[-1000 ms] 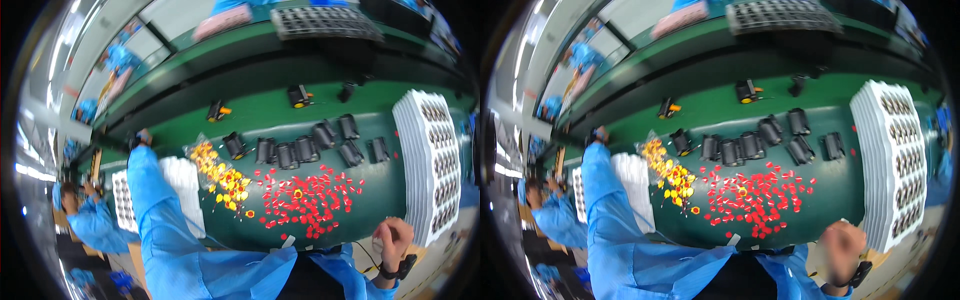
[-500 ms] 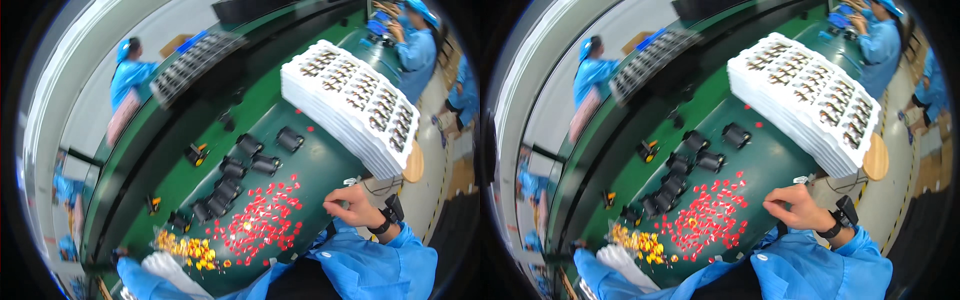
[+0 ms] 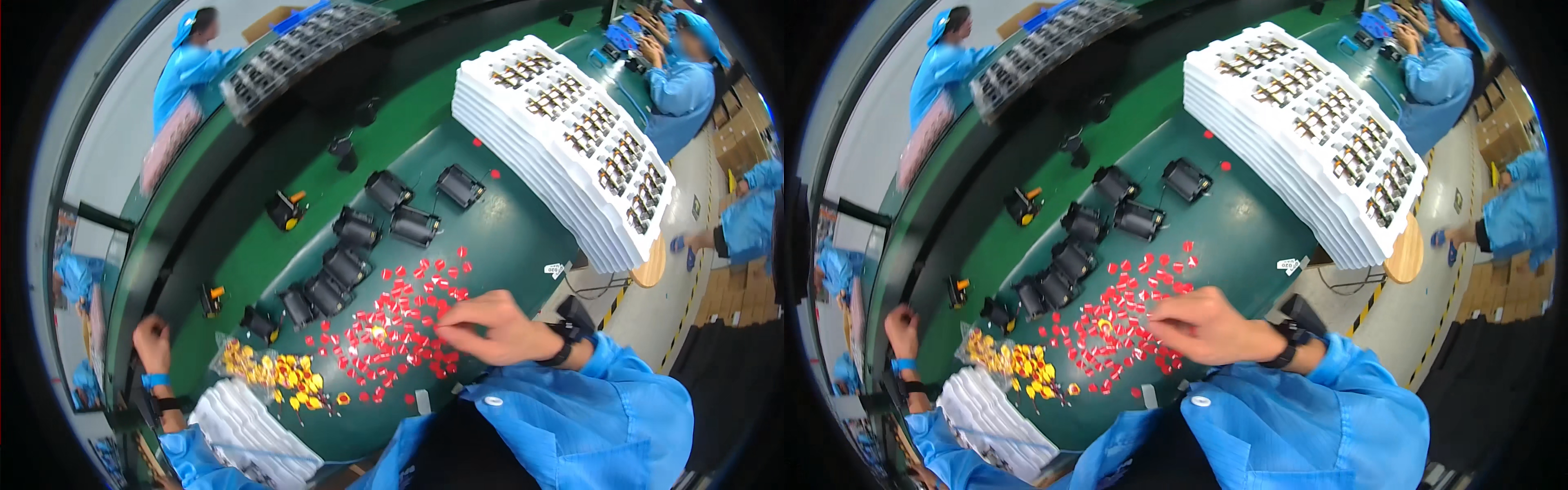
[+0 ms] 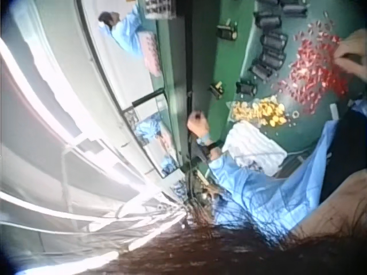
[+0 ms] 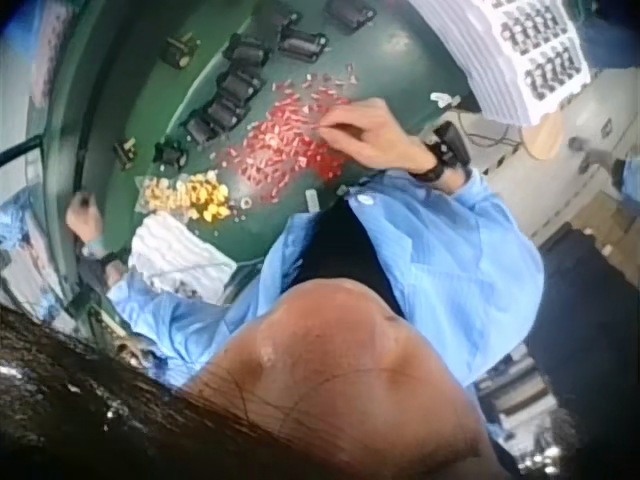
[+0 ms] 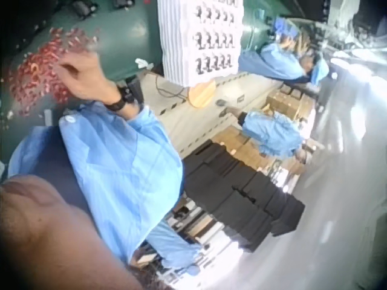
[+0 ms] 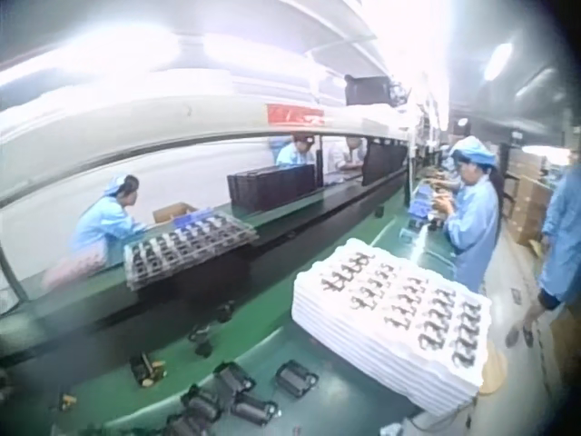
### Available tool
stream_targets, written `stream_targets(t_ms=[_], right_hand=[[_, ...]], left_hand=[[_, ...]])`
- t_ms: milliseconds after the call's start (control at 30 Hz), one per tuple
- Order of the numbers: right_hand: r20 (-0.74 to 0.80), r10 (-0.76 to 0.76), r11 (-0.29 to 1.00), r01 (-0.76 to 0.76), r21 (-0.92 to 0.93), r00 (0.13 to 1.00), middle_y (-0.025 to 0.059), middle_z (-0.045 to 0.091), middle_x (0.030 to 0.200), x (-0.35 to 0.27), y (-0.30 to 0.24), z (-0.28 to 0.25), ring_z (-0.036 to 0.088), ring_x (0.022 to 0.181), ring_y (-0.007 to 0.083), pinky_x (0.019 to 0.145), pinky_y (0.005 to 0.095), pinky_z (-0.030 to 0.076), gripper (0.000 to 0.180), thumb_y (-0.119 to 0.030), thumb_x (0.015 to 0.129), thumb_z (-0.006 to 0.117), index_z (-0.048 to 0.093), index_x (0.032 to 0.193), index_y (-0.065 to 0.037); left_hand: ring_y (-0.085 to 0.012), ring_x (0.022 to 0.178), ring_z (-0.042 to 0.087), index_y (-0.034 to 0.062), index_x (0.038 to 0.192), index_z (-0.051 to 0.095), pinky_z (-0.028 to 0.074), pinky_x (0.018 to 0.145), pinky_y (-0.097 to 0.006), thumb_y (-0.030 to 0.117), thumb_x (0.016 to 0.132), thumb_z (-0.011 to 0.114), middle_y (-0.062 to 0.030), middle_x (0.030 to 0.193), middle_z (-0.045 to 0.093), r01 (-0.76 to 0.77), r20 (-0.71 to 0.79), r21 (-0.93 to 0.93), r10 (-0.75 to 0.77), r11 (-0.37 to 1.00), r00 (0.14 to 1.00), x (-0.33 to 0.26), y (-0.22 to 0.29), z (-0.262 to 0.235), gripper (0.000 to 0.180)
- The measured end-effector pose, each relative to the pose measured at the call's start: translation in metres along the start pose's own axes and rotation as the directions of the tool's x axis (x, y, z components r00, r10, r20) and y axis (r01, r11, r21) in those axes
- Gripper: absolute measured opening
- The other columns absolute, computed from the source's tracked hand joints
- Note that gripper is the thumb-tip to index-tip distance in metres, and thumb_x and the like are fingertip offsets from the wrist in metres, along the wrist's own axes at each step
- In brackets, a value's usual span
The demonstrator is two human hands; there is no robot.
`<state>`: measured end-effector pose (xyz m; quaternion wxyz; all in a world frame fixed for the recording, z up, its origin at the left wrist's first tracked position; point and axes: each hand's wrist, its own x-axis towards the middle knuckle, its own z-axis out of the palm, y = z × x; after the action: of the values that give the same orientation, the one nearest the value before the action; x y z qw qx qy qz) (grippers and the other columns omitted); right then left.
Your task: Assembling small plastic housings and electronic components on a factory production line.
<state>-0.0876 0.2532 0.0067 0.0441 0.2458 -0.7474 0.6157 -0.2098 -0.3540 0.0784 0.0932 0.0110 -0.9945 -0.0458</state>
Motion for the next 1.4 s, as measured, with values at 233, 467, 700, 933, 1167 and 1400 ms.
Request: stream_targets(t_ms=[233,467,700,933,1167,1400], right_hand=[[0.272,0.119,0.84,-0.243,0.485,0.955,0.0134,0.062,0.073,0.029,-0.024,0.079,0.057,0.056,0.0155,0.052,0.0324,0.045,0.029,-0.02,0.101,0.058,0.057,0.117,0.005],[0.222,0.34,0.851,-0.399,0.341,0.914,0.0046,0.059,0.074,0.001,-0.016,0.018,0.057,0.056,0.008,0.048,0.0276,0.046,0.016,-0.013,0.1,0.057,0.061,0.105,0.002],[-0.013,0.589,0.807,-0.588,-0.046,0.808,0.006,0.06,0.055,0.045,0.073,-0.083,0.054,0.039,0.0099,0.035,0.0241,0.037,0.032,-0.025,0.097,0.064,0.069,0.106,0.005],[-0.31,0.282,0.822,-0.395,-0.41,0.908,0.0075,0.063,0.063,0.033,0.082,-0.066,0.059,0.051,0.0102,0.047,0.026,0.043,0.035,-0.018,0.095,0.067,0.065,0.12,0.007],[-0.308,0.197,0.916,-0.287,-0.281,0.931,0.0098,0.07,0.083,0.037,0.073,-0.042,0.065,0.065,0.0108,0.056,0.0238,0.051,0.03,-0.006,0.096,0.062,0.063,0.124,0.005],[-0.174,-0.044,0.922,-0.027,-0.387,0.984,0.0111,0.071,0.084,0.01,0.012,-0.007,0.07,0.071,0.015,0.066,0.0258,0.055,0.016,0.0,0.093,0.063,0.068,0.107,0.006]], left_hand=[[-0.0317,0.084,0.06,-0.0031,0.078,0.063,0.051,0.081,-0.046,0.01,0.064,0.063,-0.0174,0.086,0.06,-0.935,0.014,-0.013,0.935,0.354,0.354,-0.133,0.333,-0.026,0.019],[-0.0359,0.109,0.064,0.0006,0.107,0.069,0.05,0.097,-0.051,0.014,0.08,0.066,-0.0237,0.112,0.064,-0.87,0.051,-0.082,0.874,0.486,0.483,-0.188,0.386,-0.029,0.031],[-0.0362,0.102,0.066,-0.0064,0.098,0.065,0.053,0.091,-0.046,0.006,0.073,0.07,-0.0229,0.107,0.064,-0.678,-0.095,-0.335,0.693,0.654,0.715,-0.236,0.363,-0.027,0.028],[-0.0312,0.081,0.066,-0.0049,0.089,0.066,0.054,0.071,-0.041,-0.003,0.072,0.069,-0.018,0.088,0.065,-0.292,-0.258,-0.405,0.199,0.866,0.946,-0.303,0.335,-0.006,0.018],[-0.0301,0.06,0.058,0.001,0.093,0.065,0.046,0.057,-0.036,0.01,0.088,0.068,-0.0135,0.072,0.062,0.327,-0.069,-0.566,-0.438,0.757,0.896,-0.308,0.303,0.048,0.01],[-0.0319,0.069,0.066,-0.0004,0.081,0.053,0.052,0.059,-0.04,-0.001,0.073,0.062,-0.0153,0.071,0.062,0.025,0.13,0.079,-0.036,0.997,0.991,-0.26,0.3,0.09,0.012]])
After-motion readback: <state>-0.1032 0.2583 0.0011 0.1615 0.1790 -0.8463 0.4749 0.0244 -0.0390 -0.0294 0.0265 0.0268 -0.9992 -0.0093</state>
